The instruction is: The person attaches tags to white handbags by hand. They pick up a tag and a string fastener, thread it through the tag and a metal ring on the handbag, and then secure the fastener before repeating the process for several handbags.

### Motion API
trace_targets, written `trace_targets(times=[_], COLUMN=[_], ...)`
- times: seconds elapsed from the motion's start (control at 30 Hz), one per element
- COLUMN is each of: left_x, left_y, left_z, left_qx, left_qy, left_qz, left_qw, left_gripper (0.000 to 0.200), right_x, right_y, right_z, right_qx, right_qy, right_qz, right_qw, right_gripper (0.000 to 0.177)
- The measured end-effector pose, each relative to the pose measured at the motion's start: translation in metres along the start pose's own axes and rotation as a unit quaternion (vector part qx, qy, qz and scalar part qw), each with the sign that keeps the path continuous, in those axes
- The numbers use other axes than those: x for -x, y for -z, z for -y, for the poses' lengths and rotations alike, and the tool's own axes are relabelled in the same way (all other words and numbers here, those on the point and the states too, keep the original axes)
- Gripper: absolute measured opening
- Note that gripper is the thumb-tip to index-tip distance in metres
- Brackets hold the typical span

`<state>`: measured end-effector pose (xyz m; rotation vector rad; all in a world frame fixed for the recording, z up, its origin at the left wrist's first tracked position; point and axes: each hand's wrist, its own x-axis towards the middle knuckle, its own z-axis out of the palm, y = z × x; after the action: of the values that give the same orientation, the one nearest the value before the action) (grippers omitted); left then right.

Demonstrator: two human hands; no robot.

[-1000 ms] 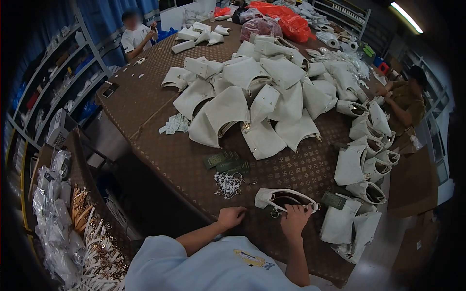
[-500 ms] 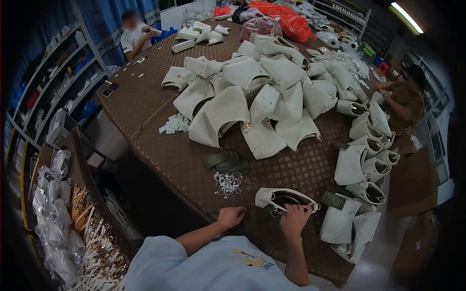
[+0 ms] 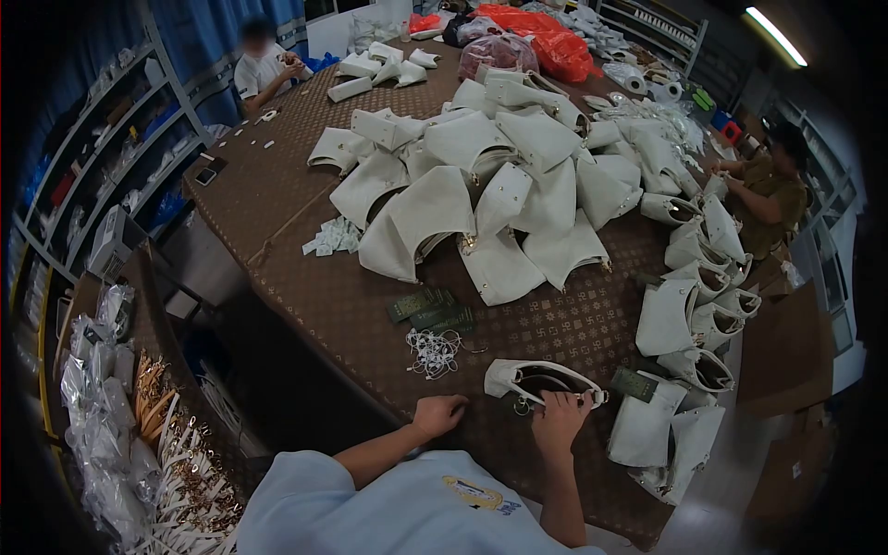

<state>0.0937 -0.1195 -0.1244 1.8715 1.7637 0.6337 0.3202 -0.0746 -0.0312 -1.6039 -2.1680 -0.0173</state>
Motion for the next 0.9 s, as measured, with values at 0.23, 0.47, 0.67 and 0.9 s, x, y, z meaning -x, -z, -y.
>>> trace_targets(times=[0.23, 0.47, 0.67, 0.9], left_x=[0.0006, 0.0004, -0.0002, -0.0006], left_y=[-0.0023, -0.0016, -0.0001, -0.0003], left_z=[0.0011, -0.0001, -0.0005, -0.0001], left_qx=[0.004, 0.000, -0.001, -0.003], left_qy=[-0.007, 0.005, 0.006, 0.006], left_qz=[-0.013, -0.004, -0.001, 0.014], left_qw=[1.000, 1.000, 1.000, 1.000], left_gripper=[0.016, 0.017, 0.017, 0.018], right_x=[-0.0013, -0.0027, -0.0041, -0.0051], right_y=[0.0008, -0.0006, -0.0004, -0.0030], right_z=[0.0000, -0.0016, -0.0009, -0.0022], right_qx=[-0.002, -0.009, -0.011, -0.007], right_qy=[0.003, 0.005, -0.002, -0.003], right_qz=[-0.003, -0.005, 0.000, 0.000], right_qw=[1.000, 1.000, 1.000, 1.000], right_gripper=[0.024, 0.024, 0.024, 0.024])
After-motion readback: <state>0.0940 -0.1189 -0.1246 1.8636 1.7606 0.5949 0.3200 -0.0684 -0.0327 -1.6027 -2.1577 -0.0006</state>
